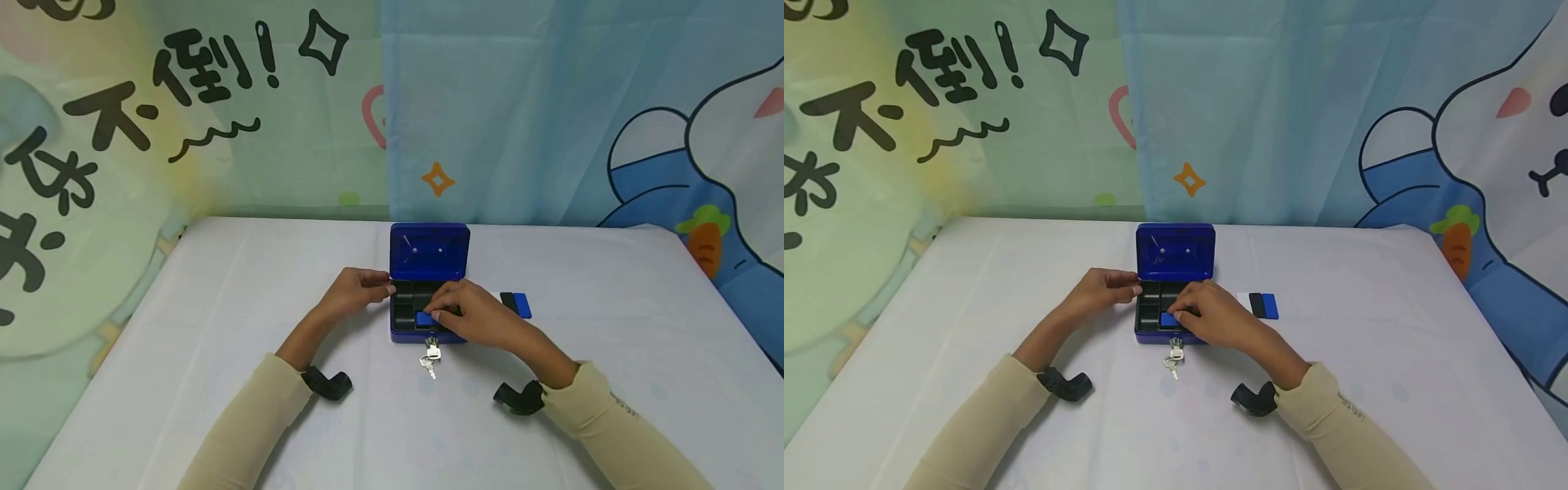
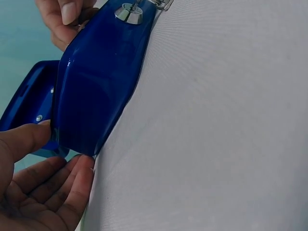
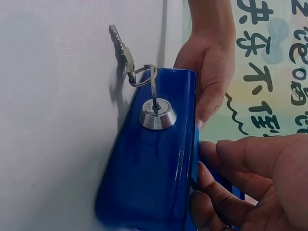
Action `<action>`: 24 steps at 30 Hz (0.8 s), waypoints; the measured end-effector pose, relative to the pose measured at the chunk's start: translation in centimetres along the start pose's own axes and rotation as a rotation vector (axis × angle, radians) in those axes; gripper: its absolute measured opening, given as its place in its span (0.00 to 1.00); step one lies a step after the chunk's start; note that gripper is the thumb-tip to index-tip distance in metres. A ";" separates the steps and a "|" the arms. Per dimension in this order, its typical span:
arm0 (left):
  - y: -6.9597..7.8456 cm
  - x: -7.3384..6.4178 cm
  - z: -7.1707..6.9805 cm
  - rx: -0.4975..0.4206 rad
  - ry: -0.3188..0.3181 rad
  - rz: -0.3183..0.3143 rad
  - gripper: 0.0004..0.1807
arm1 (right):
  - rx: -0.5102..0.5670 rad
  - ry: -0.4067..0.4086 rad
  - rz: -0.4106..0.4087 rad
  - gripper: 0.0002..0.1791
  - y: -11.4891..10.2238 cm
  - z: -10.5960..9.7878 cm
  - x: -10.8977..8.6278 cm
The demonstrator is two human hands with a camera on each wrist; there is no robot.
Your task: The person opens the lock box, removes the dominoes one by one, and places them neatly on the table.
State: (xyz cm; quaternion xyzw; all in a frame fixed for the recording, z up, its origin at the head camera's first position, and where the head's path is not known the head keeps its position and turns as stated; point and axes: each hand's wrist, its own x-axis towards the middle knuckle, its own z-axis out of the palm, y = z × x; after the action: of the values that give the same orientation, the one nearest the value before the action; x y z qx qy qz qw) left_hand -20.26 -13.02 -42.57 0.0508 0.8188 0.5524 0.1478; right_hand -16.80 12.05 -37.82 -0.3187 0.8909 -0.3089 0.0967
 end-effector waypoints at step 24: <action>-0.2 0.2 0.1 -0.005 0.011 -0.001 0.23 | -0.016 0.005 -0.017 0.13 -0.3 0.0 -0.2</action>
State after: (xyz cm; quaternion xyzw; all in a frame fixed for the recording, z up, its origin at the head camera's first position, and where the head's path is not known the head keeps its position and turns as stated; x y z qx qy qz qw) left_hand -20.39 -12.91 -42.81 0.0469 0.8184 0.5544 0.1439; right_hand -16.46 11.99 -37.60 -0.3264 0.8908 -0.3033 0.0892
